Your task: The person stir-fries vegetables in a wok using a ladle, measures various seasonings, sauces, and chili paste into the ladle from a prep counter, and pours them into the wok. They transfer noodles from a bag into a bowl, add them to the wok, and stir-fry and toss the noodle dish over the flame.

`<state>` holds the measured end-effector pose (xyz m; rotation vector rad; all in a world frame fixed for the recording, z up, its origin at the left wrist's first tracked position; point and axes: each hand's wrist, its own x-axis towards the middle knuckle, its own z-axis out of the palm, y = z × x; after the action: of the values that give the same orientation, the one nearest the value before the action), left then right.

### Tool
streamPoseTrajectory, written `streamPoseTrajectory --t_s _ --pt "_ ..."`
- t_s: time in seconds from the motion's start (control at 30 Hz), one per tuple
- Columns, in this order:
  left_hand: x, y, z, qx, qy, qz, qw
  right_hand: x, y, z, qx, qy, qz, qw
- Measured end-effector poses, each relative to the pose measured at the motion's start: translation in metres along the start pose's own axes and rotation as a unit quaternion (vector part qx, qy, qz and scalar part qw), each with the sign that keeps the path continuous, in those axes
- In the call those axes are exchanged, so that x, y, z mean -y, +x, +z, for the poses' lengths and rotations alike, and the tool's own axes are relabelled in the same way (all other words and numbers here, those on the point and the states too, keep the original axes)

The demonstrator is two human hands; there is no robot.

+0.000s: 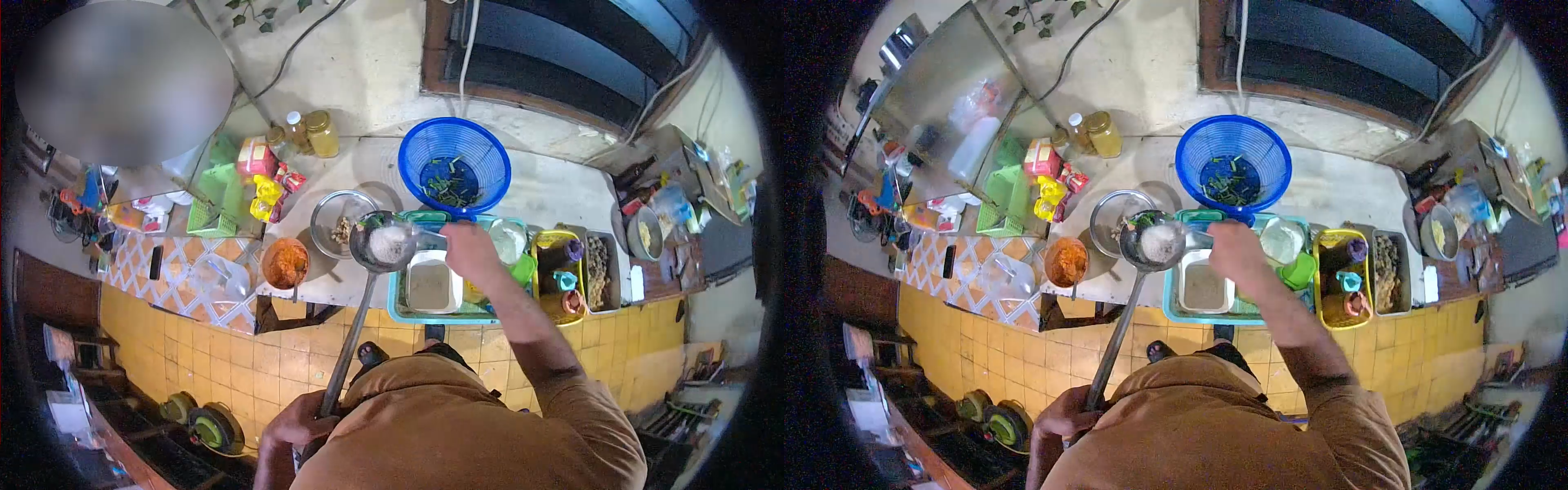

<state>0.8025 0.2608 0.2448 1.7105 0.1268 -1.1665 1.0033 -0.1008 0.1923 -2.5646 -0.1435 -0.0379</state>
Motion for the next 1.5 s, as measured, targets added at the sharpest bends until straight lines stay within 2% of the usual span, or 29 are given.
streamPoseTrajectory --t_s 0.07,0.2,0.27,0.3,0.33,0.37,0.4,0.43,0.47,0.53,0.6,0.67,0.7,0.73,0.8,0.83,0.87,0.93,0.97,1.0,1.03,1.07,1.1,1.13,1.2,1.23,1.33,1.37,1.5 --pt "0.004 0.000 -0.004 0.002 -0.068 0.042 0.997 -0.004 -0.009 0.011 -0.105 -0.089 -0.022 0.990" --pt "0.018 0.000 -0.022 0.042 -0.024 0.057 0.997 -0.047 -0.019 0.018 -0.077 -0.090 0.054 0.991" --pt "0.013 -0.003 -0.032 0.021 0.025 0.045 0.998 -0.058 -0.028 0.027 -0.029 -0.095 0.111 0.989" --pt "0.000 -0.004 -0.036 0.022 0.066 0.034 0.997 -0.055 -0.032 0.031 -0.053 -0.117 0.115 0.985" --pt "0.025 0.004 -0.048 0.041 0.019 0.094 0.995 -0.057 -0.039 0.030 -0.073 -0.140 0.113 0.981" --pt "0.016 0.002 -0.051 0.044 0.017 0.076 0.996 -0.058 -0.058 0.020 -0.080 -0.148 0.136 0.976" --pt "0.007 -0.002 -0.053 0.041 0.012 0.058 0.997 -0.050 -0.078 0.009 -0.131 -0.107 0.118 0.979" --pt "0.010 -0.001 -0.057 0.040 0.022 0.102 0.994 -0.044 -0.095 0.005 -0.180 -0.065 0.094 0.977" --pt "-0.017 -0.007 -0.049 0.047 0.081 0.114 0.989 -0.049 -0.118 0.001 -0.172 -0.042 0.125 0.976" --pt "-0.029 -0.005 -0.046 0.072 0.044 0.110 0.990 -0.078 -0.170 -0.004 -0.172 -0.037 0.212 0.961" --pt "-0.039 -0.005 -0.028 0.032 0.025 0.094 0.995 -0.122 -0.216 -0.010 -0.233 0.000 0.372 0.898" --pt "-0.054 -0.001 -0.009 0.060 0.116 0.079 0.988 -0.166 -0.251 -0.014 -0.266 0.042 0.430 0.862" --pt "-0.044 0.006 0.000 0.095 -0.009 0.091 0.991 -0.176 -0.253 -0.010 -0.257 -0.008 0.445 0.858" --pt "-0.050 0.010 0.013 0.087 -0.010 0.092 0.992 -0.187 -0.252 -0.009 -0.246 -0.058 0.457 0.853" --pt "-0.063 0.016 0.047 0.093 0.007 0.062 0.994 -0.210 -0.237 -0.003 -0.210 -0.048 0.439 0.872" --pt "-0.065 0.022 0.061 0.092 -0.035 0.044 0.994 -0.229 -0.233 0.005 -0.253 0.030 0.394 0.883" --pt "-0.067 0.028 0.078 0.076 -0.043 0.041 0.995 -0.238 -0.228 0.014 -0.269 0.057 0.438 0.856" --pt "-0.077 0.039 0.105 0.131 -0.036 0.037 0.990 -0.296 -0.237 0.064 -0.296 0.142 0.353 0.876" --pt "-0.079 0.045 0.116 0.112 -0.043 0.034 0.992 -0.241 -0.223 0.016 -0.328 0.247 0.384 0.827" --pt "-0.078 0.051 0.127 0.108 -0.008 0.035 0.993 -0.235 -0.224 0.012 -0.403 0.407 0.341 0.745" --pt "-0.079 0.054 0.138 0.107 0.023 0.034 0.993 -0.234 -0.229 0.002 -0.385 0.313 0.302 0.814" --pt "-0.082 0.056 0.148 0.131 -0.050 0.057 0.988 -0.237 -0.233 -0.006 -0.362 0.213 0.251 0.872" --pt "-0.083 0.059 0.153 0.125 0.010 0.069 0.990 -0.238 -0.231 -0.006 -0.440 0.162 0.201 0.860" --pt "-0.084 0.062 0.157 0.119 0.073 0.081 0.987 -0.239 -0.228 -0.012 -0.430 0.169 0.190 0.866" --pt "-0.096 0.063 0.164 0.113 0.053 0.062 0.990 -0.234 -0.222 -0.033 -0.323 0.504 0.221 0.770" --pt "-0.098 0.063 0.167 0.123 0.044 0.040 0.991 -0.241 -0.220 -0.033 -0.313 0.491 0.168 0.795" --pt "-0.084 0.075 0.167 0.112 0.089 0.103 0.984 -0.250 -0.220 -0.038 -0.324 0.477 0.244 0.780" --pt "-0.105 0.067 0.169 0.095 0.162 0.100 0.977 -0.248 -0.220 -0.045 -0.324 0.474 0.242 0.782" --pt "-0.107 0.064 0.156 0.098 0.169 0.107 0.975 -0.226 -0.200 -0.117 -0.298 0.288 0.104 0.904"
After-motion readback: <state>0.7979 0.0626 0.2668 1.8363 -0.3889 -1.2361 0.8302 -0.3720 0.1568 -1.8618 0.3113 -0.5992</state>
